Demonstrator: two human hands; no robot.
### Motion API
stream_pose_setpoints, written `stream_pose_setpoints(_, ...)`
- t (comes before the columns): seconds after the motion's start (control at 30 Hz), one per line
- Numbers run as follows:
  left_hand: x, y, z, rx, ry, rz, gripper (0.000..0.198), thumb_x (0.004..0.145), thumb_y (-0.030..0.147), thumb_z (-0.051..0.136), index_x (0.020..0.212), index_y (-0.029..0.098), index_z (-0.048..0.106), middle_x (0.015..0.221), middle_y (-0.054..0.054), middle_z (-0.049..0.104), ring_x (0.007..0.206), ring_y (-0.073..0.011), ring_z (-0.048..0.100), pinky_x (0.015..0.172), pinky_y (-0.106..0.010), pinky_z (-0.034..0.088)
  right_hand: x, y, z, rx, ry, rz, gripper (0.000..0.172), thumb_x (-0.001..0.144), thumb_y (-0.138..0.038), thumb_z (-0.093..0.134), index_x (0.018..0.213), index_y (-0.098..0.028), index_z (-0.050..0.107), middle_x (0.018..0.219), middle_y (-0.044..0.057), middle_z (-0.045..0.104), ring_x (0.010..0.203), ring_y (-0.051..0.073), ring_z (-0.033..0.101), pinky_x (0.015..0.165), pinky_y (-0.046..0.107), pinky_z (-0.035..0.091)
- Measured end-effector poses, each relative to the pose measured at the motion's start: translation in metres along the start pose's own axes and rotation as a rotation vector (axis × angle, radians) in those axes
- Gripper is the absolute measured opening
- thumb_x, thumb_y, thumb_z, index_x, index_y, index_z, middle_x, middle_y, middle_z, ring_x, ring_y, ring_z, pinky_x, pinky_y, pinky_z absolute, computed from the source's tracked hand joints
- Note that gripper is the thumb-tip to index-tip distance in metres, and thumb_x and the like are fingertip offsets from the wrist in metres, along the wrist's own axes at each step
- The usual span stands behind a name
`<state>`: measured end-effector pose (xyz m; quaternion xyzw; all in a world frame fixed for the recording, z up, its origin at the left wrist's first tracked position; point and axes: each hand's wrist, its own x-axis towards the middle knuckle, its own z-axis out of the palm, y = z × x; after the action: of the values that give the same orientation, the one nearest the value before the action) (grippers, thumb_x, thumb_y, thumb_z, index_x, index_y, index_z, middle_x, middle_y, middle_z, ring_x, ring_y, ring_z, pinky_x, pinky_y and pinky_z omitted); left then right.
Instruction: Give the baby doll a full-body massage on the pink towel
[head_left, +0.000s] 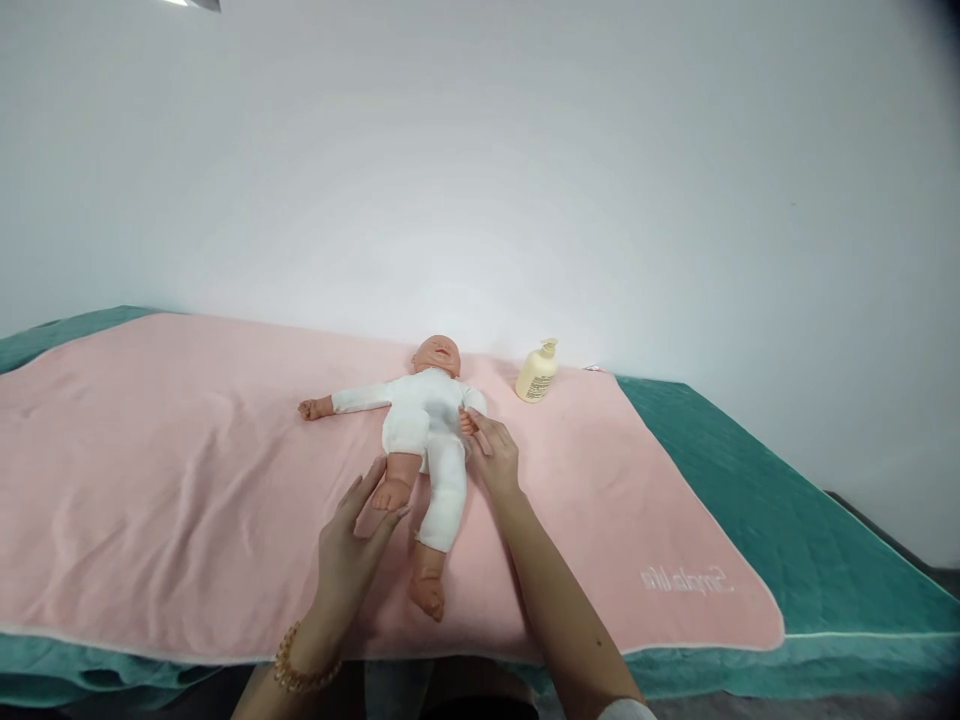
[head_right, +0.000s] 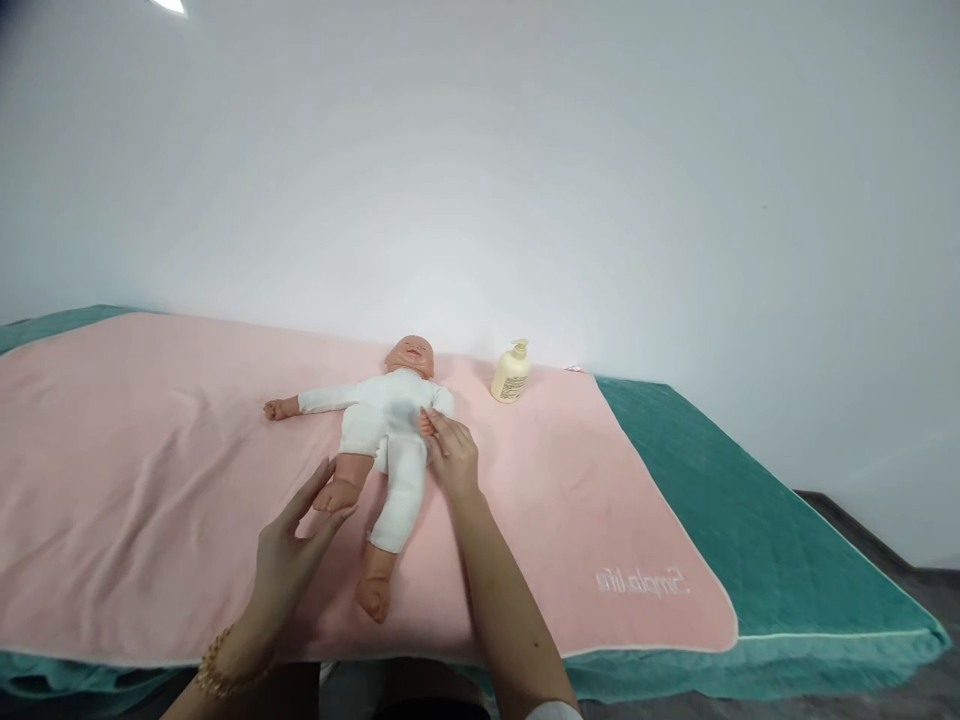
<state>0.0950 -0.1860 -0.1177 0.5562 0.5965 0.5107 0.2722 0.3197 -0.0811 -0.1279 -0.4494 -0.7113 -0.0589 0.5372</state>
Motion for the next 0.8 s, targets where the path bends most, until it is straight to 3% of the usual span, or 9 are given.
stream_pose_setpoints(0.27, -0.019, -0.028, -0.018, -0.014, -0.082, 0.308, 0.055, 0.088, 0.036, 0.06, 0.14, 0.023, 0.048, 0.144, -0.008, 0.052, 0.132, -0.0269, 0.049, 0.111, -0.042, 0.04, 0.001, 0.014, -0.019, 0.031, 0.333, 0.462, 0.043, 0.087, -0.042, 0.057, 0.123, -0.019, 0.063, 0.118, 0.012, 0.066, 0.109, 0.025, 0.059, 0.094, 0.043, 0.047)
stream_pose_setpoints(0.37, -0.024, -0.034, -0.028, 0.019, -0.097, 0.367, 0.056, 0.089, 0.032, 0.058, 0.142, 0.024, 0.044, 0.145, -0.008, 0.05, 0.133, -0.0264, 0.047, 0.109, -0.041, 0.042, 0.002, 0.019, -0.024, 0.033, 0.386, 0.654, 0.047, 0.084, -0.045, 0.059, 0.123, -0.018, 0.06, 0.113, 0.011, 0.066, 0.091, 0.022, 0.06, 0.08, 0.037, 0.049)
stream_pose_setpoints(0.5, -0.031, -0.037, -0.04, 0.113, -0.12, 0.453, 0.058, 0.089, 0.029, 0.058, 0.144, 0.026, 0.041, 0.144, -0.008, 0.051, 0.134, -0.0267, 0.046, 0.111, -0.042, 0.041, -0.001, 0.033, -0.024, 0.205, 0.46, 0.833, 0.048, 0.082, -0.049, 0.06, 0.119, -0.019, 0.052, 0.12, 0.011, 0.061, 0.069, 0.014, 0.06, 0.067, 0.03, 0.05)
stream_pose_setpoints(0.67, -0.04, -0.046, -0.049, 0.251, -0.137, 0.53, 0.061, 0.091, 0.025, 0.053, 0.148, 0.029, 0.034, 0.144, -0.006, 0.051, 0.136, -0.026, 0.042, 0.113, -0.044, 0.038, -0.01, 0.057, -0.025, 0.33, 0.44, 0.998, 0.033, 0.08, -0.046, 0.06, 0.099, -0.021, 0.05, 0.088, 0.004, 0.066, 0.06, 0.014, 0.061, 0.054, 0.026, 0.05)
stream_pose_setpoints(0.8, -0.044, -0.063, -0.049, 0.345, -0.134, 0.599, 0.063, 0.093, 0.023, 0.047, 0.152, 0.028, 0.027, 0.145, -0.007, 0.05, 0.136, -0.0258, 0.043, 0.11, -0.045, 0.04, -0.015, 0.065, -0.029, 0.364, 0.39, 1.014, 0.024, 0.073, -0.036, 0.066, 0.084, -0.02, 0.051, 0.074, 0.002, 0.066, 0.062, 0.016, 0.064, 0.051, 0.025, 0.049)
